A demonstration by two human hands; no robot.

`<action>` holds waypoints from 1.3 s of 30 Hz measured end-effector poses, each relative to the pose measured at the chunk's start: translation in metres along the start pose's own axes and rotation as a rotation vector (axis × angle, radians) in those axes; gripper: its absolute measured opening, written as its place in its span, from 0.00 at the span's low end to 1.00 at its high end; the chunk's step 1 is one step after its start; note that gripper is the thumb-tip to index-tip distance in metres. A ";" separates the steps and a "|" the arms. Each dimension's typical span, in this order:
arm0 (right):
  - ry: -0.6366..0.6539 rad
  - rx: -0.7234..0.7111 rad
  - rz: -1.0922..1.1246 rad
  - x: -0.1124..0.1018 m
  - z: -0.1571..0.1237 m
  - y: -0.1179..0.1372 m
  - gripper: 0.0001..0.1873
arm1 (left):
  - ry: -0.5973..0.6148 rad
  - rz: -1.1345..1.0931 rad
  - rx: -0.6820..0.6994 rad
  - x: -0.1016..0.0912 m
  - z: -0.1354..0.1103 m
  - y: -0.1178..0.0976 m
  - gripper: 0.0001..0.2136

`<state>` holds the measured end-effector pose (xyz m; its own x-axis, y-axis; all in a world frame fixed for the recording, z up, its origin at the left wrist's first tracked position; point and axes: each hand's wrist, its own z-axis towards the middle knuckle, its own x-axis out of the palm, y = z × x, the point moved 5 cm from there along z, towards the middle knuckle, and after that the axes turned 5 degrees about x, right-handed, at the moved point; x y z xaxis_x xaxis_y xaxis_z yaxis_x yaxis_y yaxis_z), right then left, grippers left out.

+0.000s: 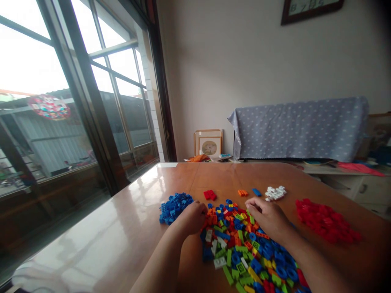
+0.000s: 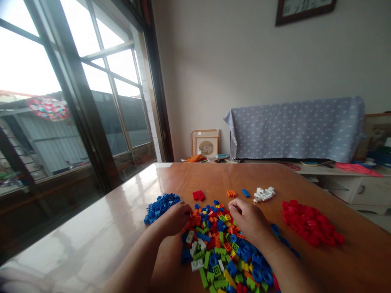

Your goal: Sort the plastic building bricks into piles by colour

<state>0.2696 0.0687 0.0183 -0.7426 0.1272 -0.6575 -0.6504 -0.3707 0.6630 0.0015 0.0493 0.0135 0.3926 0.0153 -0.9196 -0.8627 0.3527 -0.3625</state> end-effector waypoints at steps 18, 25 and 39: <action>0.046 0.009 -0.019 -0.002 -0.004 0.006 0.19 | -0.502 0.174 -0.637 -0.059 -0.028 0.077 0.15; 0.033 0.009 -0.022 -0.001 -0.002 -0.002 0.20 | -0.679 0.129 -0.629 -0.064 -0.029 0.079 0.17; 0.018 0.015 -0.035 0.006 0.001 -0.008 0.18 | -0.472 -0.485 -0.151 -0.002 0.017 0.027 0.13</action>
<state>0.2702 0.0737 0.0099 -0.7164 0.1231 -0.6868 -0.6784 -0.3528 0.6444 -0.0170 0.0742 0.0082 0.8125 0.3060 -0.4962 -0.5758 0.2890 -0.7648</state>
